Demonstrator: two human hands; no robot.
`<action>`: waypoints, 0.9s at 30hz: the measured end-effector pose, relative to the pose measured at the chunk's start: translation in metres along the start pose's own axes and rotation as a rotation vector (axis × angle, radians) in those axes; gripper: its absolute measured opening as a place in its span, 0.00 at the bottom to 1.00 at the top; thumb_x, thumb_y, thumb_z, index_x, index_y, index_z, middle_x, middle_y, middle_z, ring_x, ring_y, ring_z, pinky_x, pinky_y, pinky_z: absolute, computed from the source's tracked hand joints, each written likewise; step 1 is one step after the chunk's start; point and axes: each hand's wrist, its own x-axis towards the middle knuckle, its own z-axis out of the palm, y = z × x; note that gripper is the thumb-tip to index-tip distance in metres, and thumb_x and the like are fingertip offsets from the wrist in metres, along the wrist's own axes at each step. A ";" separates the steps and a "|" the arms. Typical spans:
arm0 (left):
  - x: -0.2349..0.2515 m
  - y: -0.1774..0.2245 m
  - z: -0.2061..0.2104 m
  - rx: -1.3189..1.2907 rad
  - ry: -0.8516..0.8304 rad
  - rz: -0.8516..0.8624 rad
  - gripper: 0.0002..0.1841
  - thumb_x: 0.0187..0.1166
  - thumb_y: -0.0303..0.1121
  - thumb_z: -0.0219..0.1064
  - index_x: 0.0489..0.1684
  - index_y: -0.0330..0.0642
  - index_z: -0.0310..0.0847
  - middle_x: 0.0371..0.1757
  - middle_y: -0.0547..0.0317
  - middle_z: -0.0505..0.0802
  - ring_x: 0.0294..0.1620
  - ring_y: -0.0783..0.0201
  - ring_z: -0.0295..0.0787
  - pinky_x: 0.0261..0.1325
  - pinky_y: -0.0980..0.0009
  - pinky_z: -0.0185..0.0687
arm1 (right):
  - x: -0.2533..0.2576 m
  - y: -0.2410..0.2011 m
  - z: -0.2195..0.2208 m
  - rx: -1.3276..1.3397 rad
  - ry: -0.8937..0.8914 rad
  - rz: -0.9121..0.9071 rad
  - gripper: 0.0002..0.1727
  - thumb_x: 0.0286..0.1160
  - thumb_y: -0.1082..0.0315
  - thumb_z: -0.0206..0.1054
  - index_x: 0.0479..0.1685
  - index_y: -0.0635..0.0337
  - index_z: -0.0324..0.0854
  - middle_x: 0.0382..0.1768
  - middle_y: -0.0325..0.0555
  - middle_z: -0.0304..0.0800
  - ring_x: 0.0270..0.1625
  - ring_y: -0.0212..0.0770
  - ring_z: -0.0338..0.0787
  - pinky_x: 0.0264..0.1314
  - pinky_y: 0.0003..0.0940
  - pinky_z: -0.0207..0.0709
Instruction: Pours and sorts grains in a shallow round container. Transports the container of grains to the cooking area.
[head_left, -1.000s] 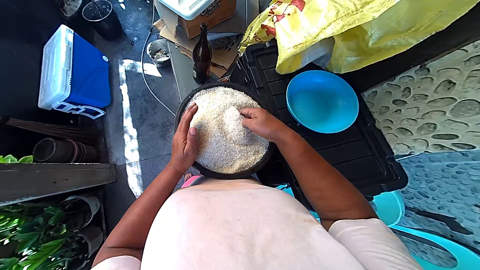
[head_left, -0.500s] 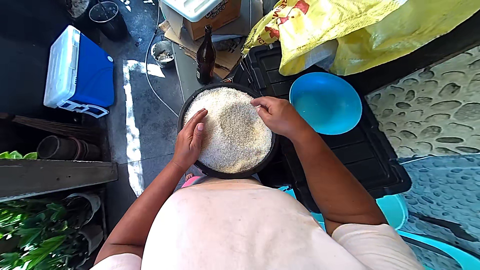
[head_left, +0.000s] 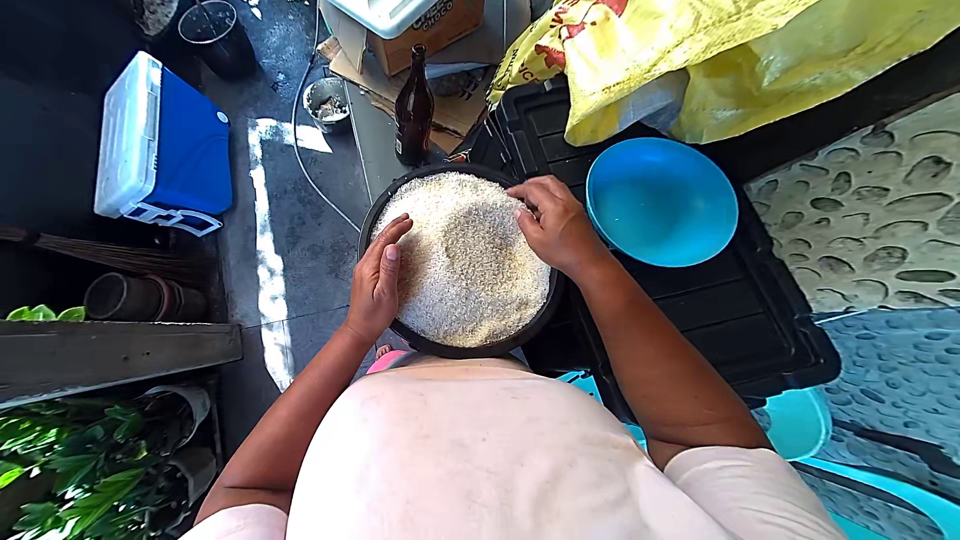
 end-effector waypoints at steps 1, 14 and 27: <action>0.000 0.000 0.000 0.025 0.007 0.009 0.36 0.96 0.51 0.30 0.78 0.30 0.74 0.82 0.46 0.79 0.88 0.56 0.68 0.91 0.56 0.60 | 0.006 0.002 0.002 0.020 0.010 -0.031 0.18 0.84 0.68 0.60 0.69 0.61 0.84 0.71 0.59 0.83 0.73 0.59 0.81 0.77 0.52 0.74; 0.011 0.003 0.007 0.252 -0.118 -0.153 0.32 0.93 0.56 0.40 0.87 0.48 0.69 0.94 0.54 0.63 0.95 0.55 0.51 0.95 0.49 0.47 | -0.001 -0.023 0.046 0.553 -0.139 0.009 0.21 0.92 0.61 0.54 0.69 0.63 0.83 0.74 0.50 0.84 0.78 0.37 0.81 0.84 0.37 0.71; 0.011 0.007 0.005 0.227 -0.130 -0.159 0.33 0.93 0.57 0.39 0.86 0.46 0.70 0.93 0.52 0.64 0.93 0.56 0.56 0.92 0.51 0.54 | -0.052 -0.063 0.037 0.240 0.000 -0.499 0.16 0.85 0.68 0.60 0.61 0.55 0.91 0.71 0.48 0.87 0.82 0.51 0.77 0.85 0.54 0.68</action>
